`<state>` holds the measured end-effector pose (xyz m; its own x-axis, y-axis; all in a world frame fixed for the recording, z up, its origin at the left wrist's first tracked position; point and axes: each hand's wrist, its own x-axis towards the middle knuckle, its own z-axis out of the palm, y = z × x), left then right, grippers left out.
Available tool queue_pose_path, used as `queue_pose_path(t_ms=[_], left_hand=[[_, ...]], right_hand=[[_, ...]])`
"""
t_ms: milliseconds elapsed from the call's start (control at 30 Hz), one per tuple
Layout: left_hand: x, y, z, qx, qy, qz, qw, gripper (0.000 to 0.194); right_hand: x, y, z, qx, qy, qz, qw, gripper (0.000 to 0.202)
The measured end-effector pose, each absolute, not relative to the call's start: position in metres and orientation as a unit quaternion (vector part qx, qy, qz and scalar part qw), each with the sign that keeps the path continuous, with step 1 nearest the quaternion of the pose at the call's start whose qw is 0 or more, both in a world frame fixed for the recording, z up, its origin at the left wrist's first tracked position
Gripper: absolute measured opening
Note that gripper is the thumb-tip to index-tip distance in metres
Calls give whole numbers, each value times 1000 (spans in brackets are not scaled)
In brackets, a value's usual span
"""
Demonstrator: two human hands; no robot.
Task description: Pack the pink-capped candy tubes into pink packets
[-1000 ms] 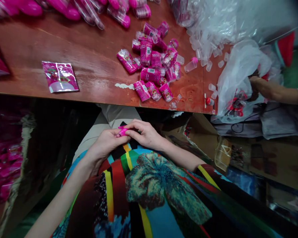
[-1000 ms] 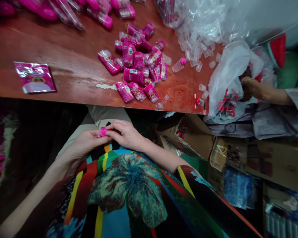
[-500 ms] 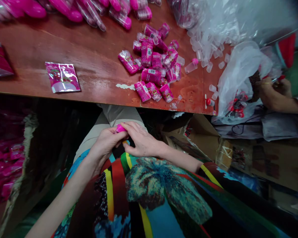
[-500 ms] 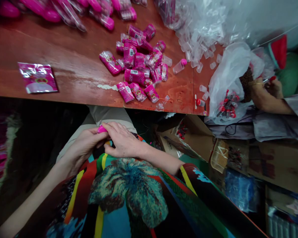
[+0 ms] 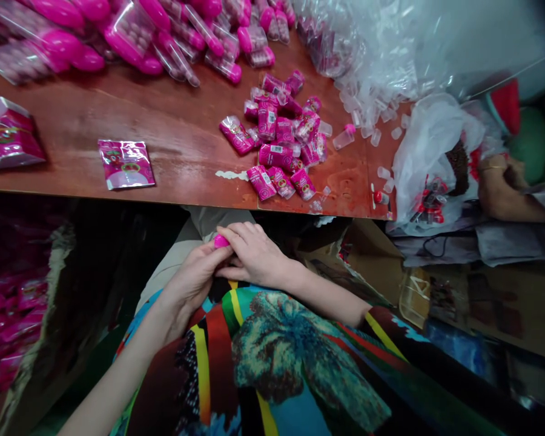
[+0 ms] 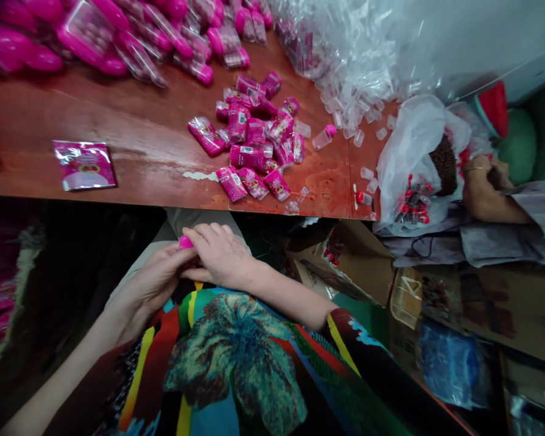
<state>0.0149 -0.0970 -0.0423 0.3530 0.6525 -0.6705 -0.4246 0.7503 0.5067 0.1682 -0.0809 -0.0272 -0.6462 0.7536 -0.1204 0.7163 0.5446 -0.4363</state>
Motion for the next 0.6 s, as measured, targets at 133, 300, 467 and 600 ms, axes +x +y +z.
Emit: queue_pose_path(t_ms=[133,300,467,600], left_hand=[[16,-96,-46,104,482,351,796,28],[18,-95,-40,120,484,347,794,30],[21,-99,-38,141,490,331,794,29],[24,-103,-47,132,510,329,784,30]], right_hand=[[166,-82,-28,-417,-886,203,18,80],[167,-83,-43,-415,-880,215,84,69],[166,-86,-51,-412,-876,221,118,65],[163,-90,-52,-426,-873,211,110,62]])
